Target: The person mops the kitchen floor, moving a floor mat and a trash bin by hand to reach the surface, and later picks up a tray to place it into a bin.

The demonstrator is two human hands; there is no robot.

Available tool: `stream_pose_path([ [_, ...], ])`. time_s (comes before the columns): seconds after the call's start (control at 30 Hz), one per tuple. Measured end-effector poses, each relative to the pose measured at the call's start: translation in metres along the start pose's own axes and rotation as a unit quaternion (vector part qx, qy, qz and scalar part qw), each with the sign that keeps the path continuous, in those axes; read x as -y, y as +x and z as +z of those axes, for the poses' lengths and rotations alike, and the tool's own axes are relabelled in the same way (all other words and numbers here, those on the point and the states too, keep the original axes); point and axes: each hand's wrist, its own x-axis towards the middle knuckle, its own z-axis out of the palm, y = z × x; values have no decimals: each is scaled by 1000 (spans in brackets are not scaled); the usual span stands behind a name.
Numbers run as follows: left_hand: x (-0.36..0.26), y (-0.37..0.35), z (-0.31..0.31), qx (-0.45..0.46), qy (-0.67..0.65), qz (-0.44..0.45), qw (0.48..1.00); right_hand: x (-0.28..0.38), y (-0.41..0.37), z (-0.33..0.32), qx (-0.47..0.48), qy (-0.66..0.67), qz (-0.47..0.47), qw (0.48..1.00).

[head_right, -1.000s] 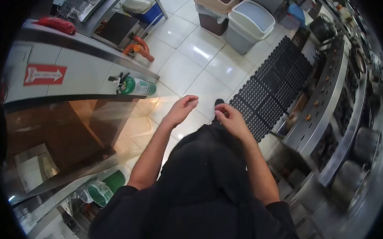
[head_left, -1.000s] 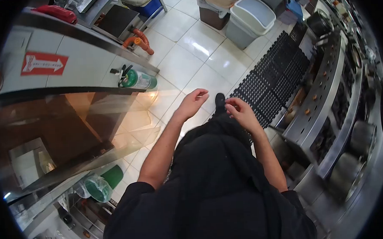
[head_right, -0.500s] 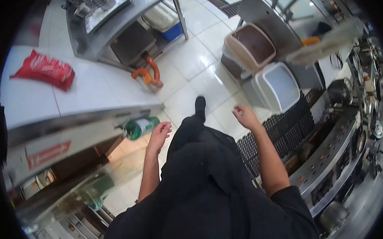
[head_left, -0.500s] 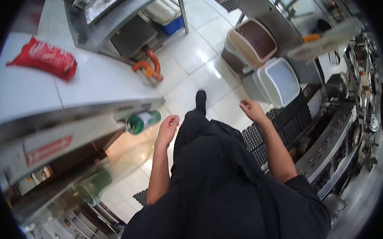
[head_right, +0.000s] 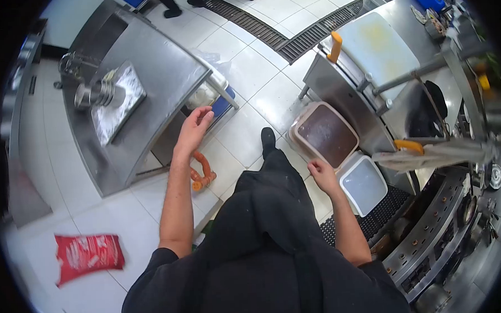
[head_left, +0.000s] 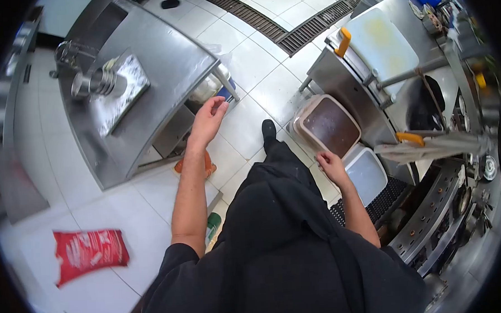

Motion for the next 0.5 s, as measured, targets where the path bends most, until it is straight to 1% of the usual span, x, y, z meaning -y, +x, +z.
stream_pose_path([
  [0.03,15,31,8,1,-2,30,1000,35,35,-2,5,73,4,997],
  [0.07,7,50,15,22,-27,-7,999,69,70,-4,22,96,0,995],
  [0.1,-2,66,20,41,-18,-32,998,98,107,-10,51,64,-33,996],
  [0.13,-7,78,24,61,-9,-61,996,132,134,-10,47,98,-43,993],
  [0.17,-9,92,30,70,-29,-68,995,174,169,-11,40,129,-63,989],
  [0.23,-18,117,29,98,-51,-79,991,242,234,-20,61,110,-103,987],
  [0.27,-19,127,28,91,-67,-94,989,284,255,-27,64,108,-115,985],
  [0.33,-18,156,17,69,-94,-112,987,346,304,-38,71,81,-145,984],
  [0.4,-24,182,0,27,-139,-133,981,389,359,-49,70,14,-178,981],
  [0.47,-30,210,-12,-22,-192,-166,967,416,410,-63,56,-70,-215,972],
  [0.5,-32,226,-19,-38,-182,-180,966,420,436,-70,44,-118,-237,963],
])
